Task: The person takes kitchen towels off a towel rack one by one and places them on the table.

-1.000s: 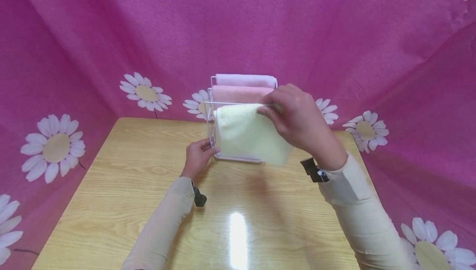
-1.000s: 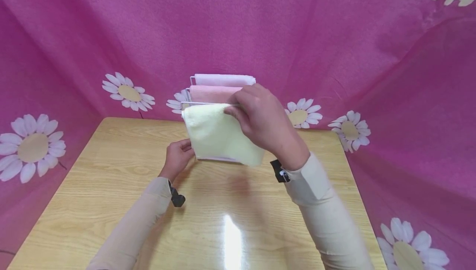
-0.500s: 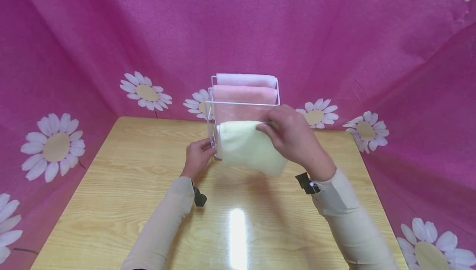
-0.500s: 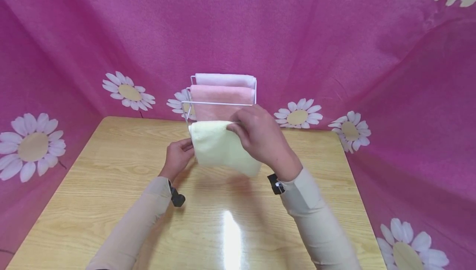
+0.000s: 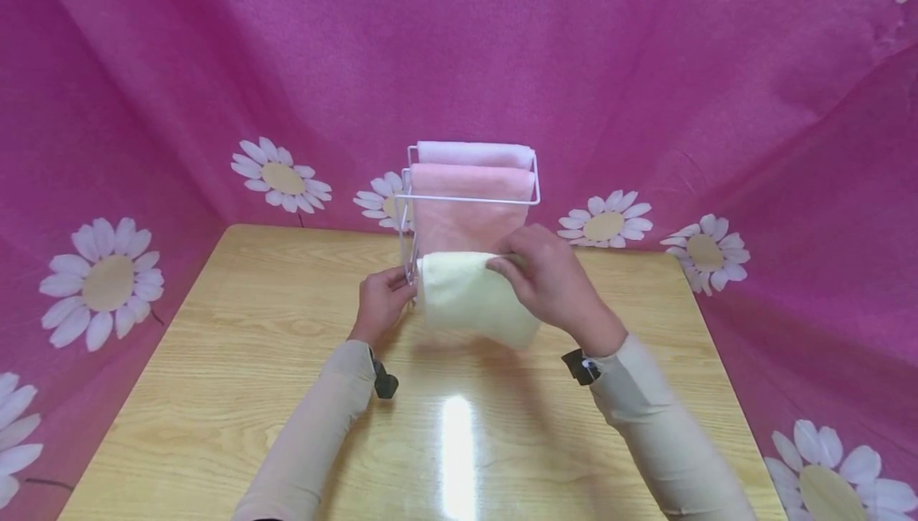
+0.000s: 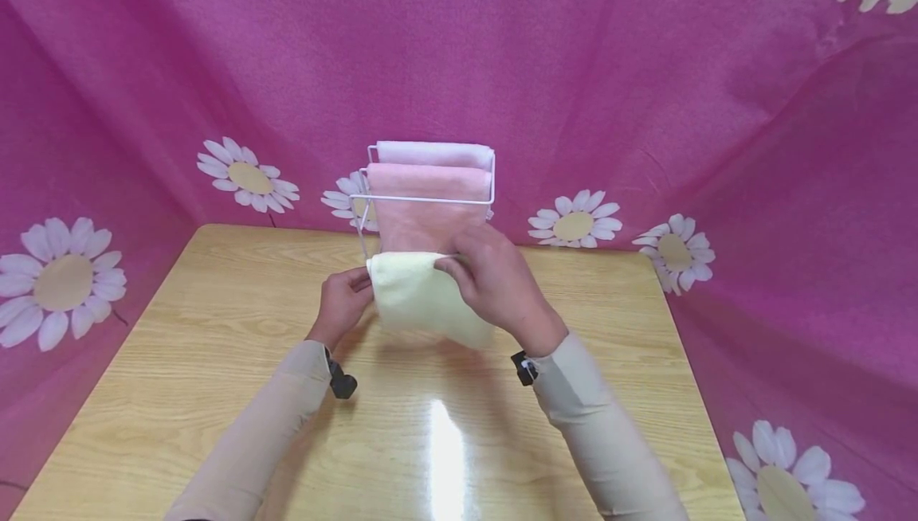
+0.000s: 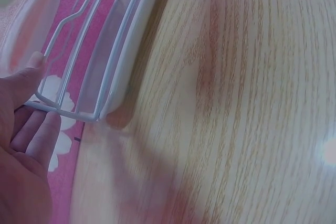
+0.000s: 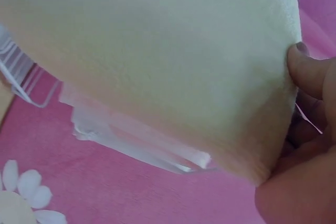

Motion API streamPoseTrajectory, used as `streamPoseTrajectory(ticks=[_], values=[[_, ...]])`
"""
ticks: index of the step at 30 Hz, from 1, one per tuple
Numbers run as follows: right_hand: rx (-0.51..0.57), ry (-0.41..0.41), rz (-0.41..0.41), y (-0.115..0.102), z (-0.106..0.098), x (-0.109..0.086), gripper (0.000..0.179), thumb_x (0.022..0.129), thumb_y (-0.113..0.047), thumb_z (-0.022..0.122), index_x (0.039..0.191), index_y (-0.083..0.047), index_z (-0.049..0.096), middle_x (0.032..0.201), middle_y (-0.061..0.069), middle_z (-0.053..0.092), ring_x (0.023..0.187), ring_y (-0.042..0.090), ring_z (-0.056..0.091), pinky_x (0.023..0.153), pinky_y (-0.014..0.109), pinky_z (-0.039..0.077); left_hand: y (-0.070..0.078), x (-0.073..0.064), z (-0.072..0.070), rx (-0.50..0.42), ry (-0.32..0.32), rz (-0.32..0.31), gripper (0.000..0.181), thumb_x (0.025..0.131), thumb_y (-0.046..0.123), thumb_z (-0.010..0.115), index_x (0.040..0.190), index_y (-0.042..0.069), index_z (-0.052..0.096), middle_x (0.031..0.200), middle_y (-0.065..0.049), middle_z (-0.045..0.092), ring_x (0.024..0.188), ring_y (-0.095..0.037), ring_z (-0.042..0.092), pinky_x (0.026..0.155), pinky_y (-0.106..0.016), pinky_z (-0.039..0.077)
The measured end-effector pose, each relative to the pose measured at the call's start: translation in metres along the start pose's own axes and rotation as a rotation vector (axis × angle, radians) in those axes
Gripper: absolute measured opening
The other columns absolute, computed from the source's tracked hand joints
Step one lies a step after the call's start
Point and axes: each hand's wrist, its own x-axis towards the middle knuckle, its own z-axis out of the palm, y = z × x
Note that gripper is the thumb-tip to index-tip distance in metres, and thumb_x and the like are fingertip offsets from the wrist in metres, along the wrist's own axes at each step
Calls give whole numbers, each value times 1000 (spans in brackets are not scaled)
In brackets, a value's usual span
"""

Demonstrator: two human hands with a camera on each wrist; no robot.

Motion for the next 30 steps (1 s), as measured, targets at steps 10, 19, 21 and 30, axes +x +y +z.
streamPoseTrajectory(ticks=[10,19,21,30], values=[[6,-72,74,12,18,-6,7,92,-11,75,91,-5,72,82,2,67,81,21,58,71,35,53,2,-1,-2,-16,-12,3,34,89,-1,74,122,-6,68,115,-21,70,108,-30,69,84,-26,60],[13,-87,65,22,31,-9,8,92,-11,74,94,-3,73,87,5,70,85,23,62,78,38,55,1,-1,-1,-58,-12,24,35,88,-2,75,122,-7,67,115,-23,70,107,-32,69,84,-26,60],[12,-94,68,24,34,-10,8,93,-11,74,94,-3,73,87,5,70,86,23,62,79,38,55,1,-1,-1,-62,-14,31,35,89,-3,74,122,-8,66,115,-23,70,108,-32,69,84,-27,60],[4,-120,60,36,45,-10,9,93,-14,74,92,-5,73,84,3,67,83,22,60,76,38,54,2,-2,-1,-56,-13,38,35,89,-1,75,122,-8,66,116,-23,69,109,-31,68,85,-25,60]])
